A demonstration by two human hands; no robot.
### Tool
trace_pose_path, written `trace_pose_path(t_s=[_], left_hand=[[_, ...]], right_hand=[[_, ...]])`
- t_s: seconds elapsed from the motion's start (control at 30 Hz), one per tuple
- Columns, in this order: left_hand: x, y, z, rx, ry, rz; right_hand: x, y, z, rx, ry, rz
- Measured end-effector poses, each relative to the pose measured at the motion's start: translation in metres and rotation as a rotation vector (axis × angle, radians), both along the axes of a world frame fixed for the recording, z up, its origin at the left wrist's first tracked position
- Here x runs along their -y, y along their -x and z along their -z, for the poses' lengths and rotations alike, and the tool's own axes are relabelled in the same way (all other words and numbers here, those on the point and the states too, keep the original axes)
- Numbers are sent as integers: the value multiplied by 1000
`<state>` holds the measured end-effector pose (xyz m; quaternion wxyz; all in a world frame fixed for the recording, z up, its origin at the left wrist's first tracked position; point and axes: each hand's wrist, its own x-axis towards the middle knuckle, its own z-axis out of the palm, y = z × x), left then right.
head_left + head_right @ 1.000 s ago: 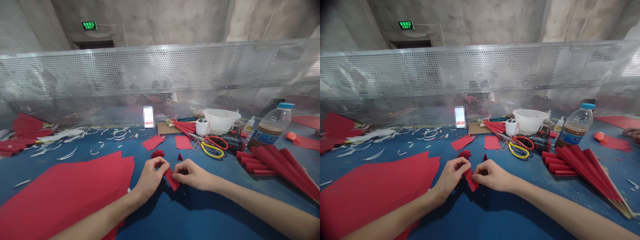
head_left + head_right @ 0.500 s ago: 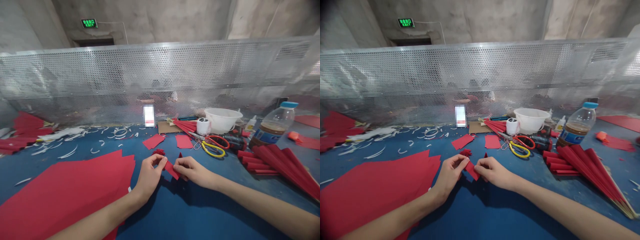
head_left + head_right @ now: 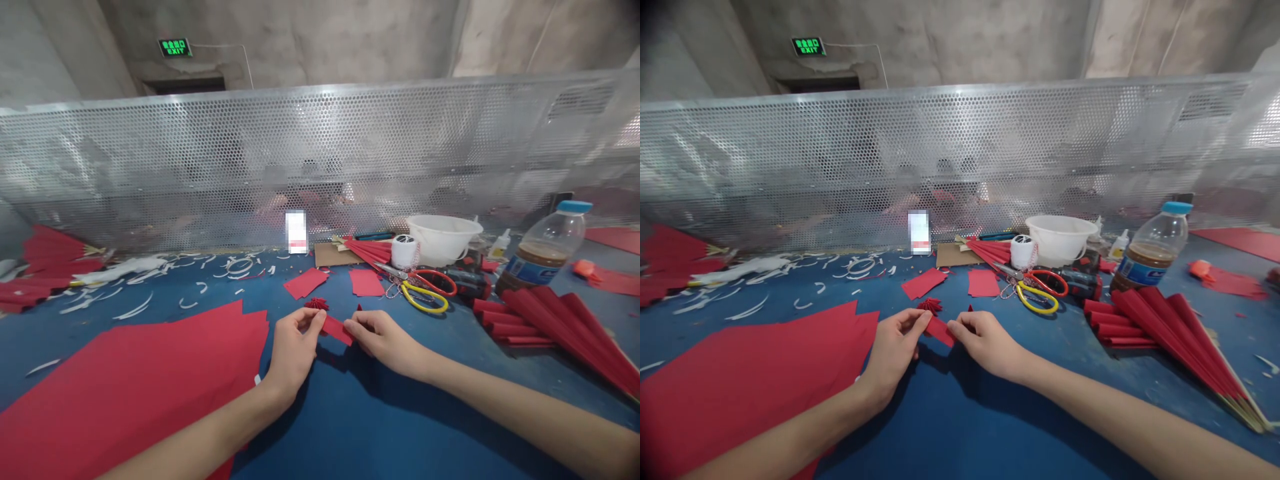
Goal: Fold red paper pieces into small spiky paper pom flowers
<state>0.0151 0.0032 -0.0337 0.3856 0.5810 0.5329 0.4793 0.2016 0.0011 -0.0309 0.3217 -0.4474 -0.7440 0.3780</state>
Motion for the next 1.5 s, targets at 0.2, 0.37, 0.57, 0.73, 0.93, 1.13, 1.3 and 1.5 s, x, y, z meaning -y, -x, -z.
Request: trace_pose_path(t_s=[0.2,0.37,0.57,0.73,0.93,1.13,1.3,1.5], left_hand=[[1,-2,1,43,17,14],[2,-4,-3,35,-16,88],[1,-5,-3,53,7,265],[2,-3,-2,106,94,361],[-3,0,2,194,65,169],[-1,0,-2,173,58,145],[2,-3,-5,45,87,315],[4,-2,-5,32,93,410]], right_hand=[[6,0,-4,14,-68,6],[5,-3,-3,-48,4,-65],[6,-3,-1,-61,22,-121],[6,-3,-1,-53,48,-155],[4,-2,-3,-69,-26,-74],[2,-4,1,-90,7,-49],[1,-5,3,-113,5,-70],[1,-4,-1,-126,-67,33]])
